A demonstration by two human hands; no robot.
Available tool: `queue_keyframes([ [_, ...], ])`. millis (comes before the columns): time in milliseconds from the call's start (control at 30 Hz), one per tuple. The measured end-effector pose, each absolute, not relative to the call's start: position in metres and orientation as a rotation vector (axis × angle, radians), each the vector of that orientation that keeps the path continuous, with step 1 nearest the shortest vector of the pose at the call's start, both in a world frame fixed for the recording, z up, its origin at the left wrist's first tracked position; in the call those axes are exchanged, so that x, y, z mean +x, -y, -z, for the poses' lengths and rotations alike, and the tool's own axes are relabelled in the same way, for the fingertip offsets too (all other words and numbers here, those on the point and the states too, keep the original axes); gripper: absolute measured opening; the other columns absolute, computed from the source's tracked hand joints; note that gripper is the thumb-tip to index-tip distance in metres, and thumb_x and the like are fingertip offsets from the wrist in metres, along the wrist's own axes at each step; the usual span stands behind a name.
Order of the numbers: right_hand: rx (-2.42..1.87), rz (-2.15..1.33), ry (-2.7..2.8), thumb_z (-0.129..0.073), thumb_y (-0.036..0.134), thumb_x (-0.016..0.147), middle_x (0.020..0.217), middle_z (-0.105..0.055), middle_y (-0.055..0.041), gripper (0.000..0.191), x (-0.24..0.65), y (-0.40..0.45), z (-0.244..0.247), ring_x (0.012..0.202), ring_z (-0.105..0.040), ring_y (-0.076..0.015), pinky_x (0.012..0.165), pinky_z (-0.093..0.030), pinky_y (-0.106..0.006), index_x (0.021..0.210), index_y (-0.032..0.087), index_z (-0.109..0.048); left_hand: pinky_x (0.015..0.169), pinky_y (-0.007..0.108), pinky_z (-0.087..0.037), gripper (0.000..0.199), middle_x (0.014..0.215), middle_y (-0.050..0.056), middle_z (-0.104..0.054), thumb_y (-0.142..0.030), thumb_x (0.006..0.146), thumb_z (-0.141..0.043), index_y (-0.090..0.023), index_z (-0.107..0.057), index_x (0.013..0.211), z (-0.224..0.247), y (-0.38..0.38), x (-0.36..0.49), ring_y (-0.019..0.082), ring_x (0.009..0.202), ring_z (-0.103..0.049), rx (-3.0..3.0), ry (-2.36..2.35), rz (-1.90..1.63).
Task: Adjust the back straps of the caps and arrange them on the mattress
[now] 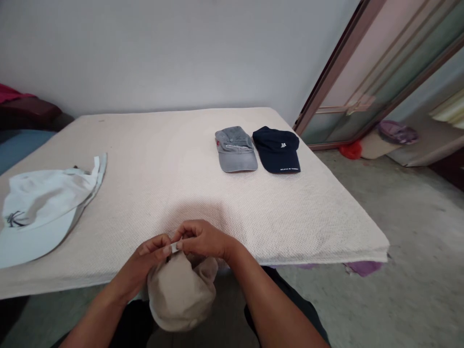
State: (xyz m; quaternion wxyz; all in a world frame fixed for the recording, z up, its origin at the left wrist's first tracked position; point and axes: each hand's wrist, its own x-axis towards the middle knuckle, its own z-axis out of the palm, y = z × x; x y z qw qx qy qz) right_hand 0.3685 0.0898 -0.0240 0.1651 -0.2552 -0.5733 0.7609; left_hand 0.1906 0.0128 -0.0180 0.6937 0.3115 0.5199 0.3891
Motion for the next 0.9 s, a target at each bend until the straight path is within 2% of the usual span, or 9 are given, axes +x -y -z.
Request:
queue_keyframes([
  [100,-0.747,-2.197,1.602,-0.059,0.033,0.079,0.061,-0.051,0.0046,0.022,0.374,-0.092,0.026,0.046,-0.042,-0.0044,0.044,-0.034,-0.017,0.092,0.016,-0.056,0.047,0.019,-0.027,0.024,0.054,-0.005,-0.046,-0.031,0.072,-0.066,-0.017,-0.048,0.063,0.016,-0.012,0.188,0.007,0.047,-0.037,0.611,-1.124,-0.924],
  [400,-0.701,-2.288,1.431,-0.064,0.027,0.073,0.05,-0.043,0.0078,0.016,0.377,-0.092,0.025,0.041,-0.034,-0.0029,0.04,-0.026,-0.017,0.076,0.014,-0.055,0.047,0.02,-0.027,0.015,0.055,-0.004,-0.046,-0.025,0.074,-0.062,-0.016,-0.053,0.067,0.019,-0.01,0.181,0.007,0.048,-0.037,0.594,-1.015,-0.885],
  [567,-0.714,-2.265,1.405,-0.064,0.025,0.073,0.047,-0.044,0.0076,0.015,0.372,-0.089,0.023,0.039,-0.035,-0.003,0.038,-0.026,-0.017,0.073,0.013,-0.055,0.049,0.021,-0.028,0.019,0.056,-0.003,-0.045,-0.028,0.078,-0.056,-0.015,-0.053,0.065,0.018,-0.011,0.184,0.008,0.05,-0.037,0.633,-1.009,-0.873],
  [900,-0.746,-2.28,1.384,-0.061,0.02,0.072,0.046,-0.043,0.0075,0.011,0.374,-0.089,0.021,0.039,-0.034,-0.0031,0.037,-0.024,-0.017,0.069,0.014,-0.053,0.048,0.02,-0.026,0.015,0.057,-0.004,-0.044,-0.025,0.076,-0.06,-0.015,-0.052,0.069,0.018,-0.01,0.181,0.007,0.051,-0.037,0.689,-1.063,-0.803],
])
